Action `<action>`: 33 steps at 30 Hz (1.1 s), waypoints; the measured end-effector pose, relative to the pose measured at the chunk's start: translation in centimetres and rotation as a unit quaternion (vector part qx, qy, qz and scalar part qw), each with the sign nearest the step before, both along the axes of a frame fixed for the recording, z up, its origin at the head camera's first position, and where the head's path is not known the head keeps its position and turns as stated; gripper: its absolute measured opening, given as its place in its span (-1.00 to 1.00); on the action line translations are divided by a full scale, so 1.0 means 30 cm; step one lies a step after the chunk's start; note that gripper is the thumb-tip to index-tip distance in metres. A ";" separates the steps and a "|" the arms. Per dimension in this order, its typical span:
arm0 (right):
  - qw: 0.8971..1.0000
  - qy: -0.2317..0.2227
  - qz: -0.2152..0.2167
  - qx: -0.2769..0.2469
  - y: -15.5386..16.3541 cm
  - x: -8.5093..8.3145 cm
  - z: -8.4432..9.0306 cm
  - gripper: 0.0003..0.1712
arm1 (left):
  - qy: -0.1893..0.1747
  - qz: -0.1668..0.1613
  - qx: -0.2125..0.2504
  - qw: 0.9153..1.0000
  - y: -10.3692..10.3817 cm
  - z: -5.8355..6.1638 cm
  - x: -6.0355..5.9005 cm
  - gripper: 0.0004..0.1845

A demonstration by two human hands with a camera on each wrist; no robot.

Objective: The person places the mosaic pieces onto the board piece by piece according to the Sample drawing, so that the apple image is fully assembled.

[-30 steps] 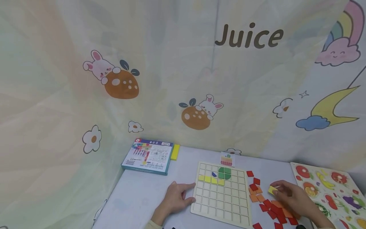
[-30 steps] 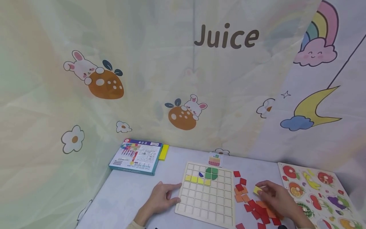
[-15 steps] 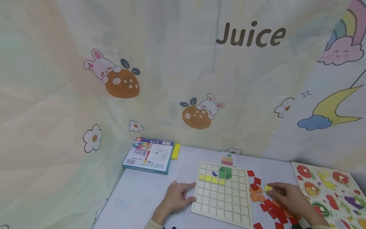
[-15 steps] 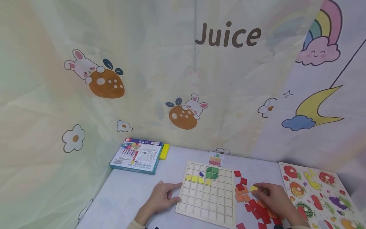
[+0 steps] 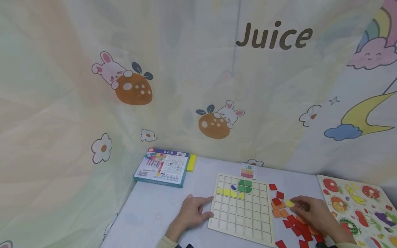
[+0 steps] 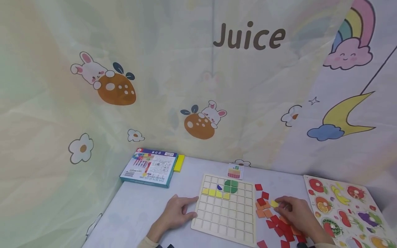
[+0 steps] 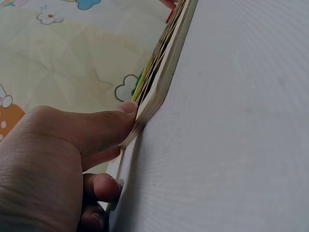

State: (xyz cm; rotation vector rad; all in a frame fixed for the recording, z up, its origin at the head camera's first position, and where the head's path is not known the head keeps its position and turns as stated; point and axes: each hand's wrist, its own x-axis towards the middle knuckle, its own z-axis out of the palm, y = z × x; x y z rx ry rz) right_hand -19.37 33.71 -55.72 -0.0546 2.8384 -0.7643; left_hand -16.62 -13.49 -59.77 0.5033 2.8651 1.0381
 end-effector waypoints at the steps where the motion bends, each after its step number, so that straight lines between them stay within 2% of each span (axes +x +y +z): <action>1: 1.000 -0.004 -0.001 0.000 0.000 -0.003 0.000 -0.39 | 0.000 0.000 -0.001 1.000 0.001 0.000 -0.001 -0.42; 8: 0.999 -0.051 -0.002 -0.011 -0.005 -0.021 -0.005 -0.45 | 0.009 -0.005 -0.003 1.000 0.004 0.001 -0.006 -0.43; 11: 0.998 -0.062 -0.010 -0.017 -0.003 -0.018 -0.010 -0.42 | 0.014 -0.008 -0.001 1.000 0.003 -0.003 -0.006 -0.43; 13: 0.998 -0.056 -0.016 -0.021 -0.001 -0.014 -0.009 -0.41 | 0.012 -0.008 0.000 1.000 0.002 -0.005 -0.005 -0.43; 17: 0.999 0.000 -0.027 -0.037 -0.013 -0.003 0.011 -0.45 | 0.004 -0.004 -0.003 1.000 -0.002 -0.007 -0.003 -0.43; 20: 0.996 0.042 -0.042 -0.067 -0.033 0.002 0.036 -0.48 | 0.002 -0.002 -0.003 1.000 -0.003 -0.007 -0.003 -0.42; 23: 0.991 0.063 -0.060 -0.098 -0.049 0.005 0.061 -0.48 | 0.000 -0.002 -0.003 1.000 -0.003 -0.006 -0.002 -0.42; 28: 0.985 0.047 -0.086 -0.139 -0.057 0.006 0.086 -0.31 | 0.010 -0.005 -0.001 1.000 -0.002 -0.006 -0.001 -0.43; 33: 0.980 0.025 -0.092 -0.175 -0.079 -0.002 0.087 -0.20 | 0.019 -0.005 0.001 1.000 0.000 -0.009 -0.002 -0.43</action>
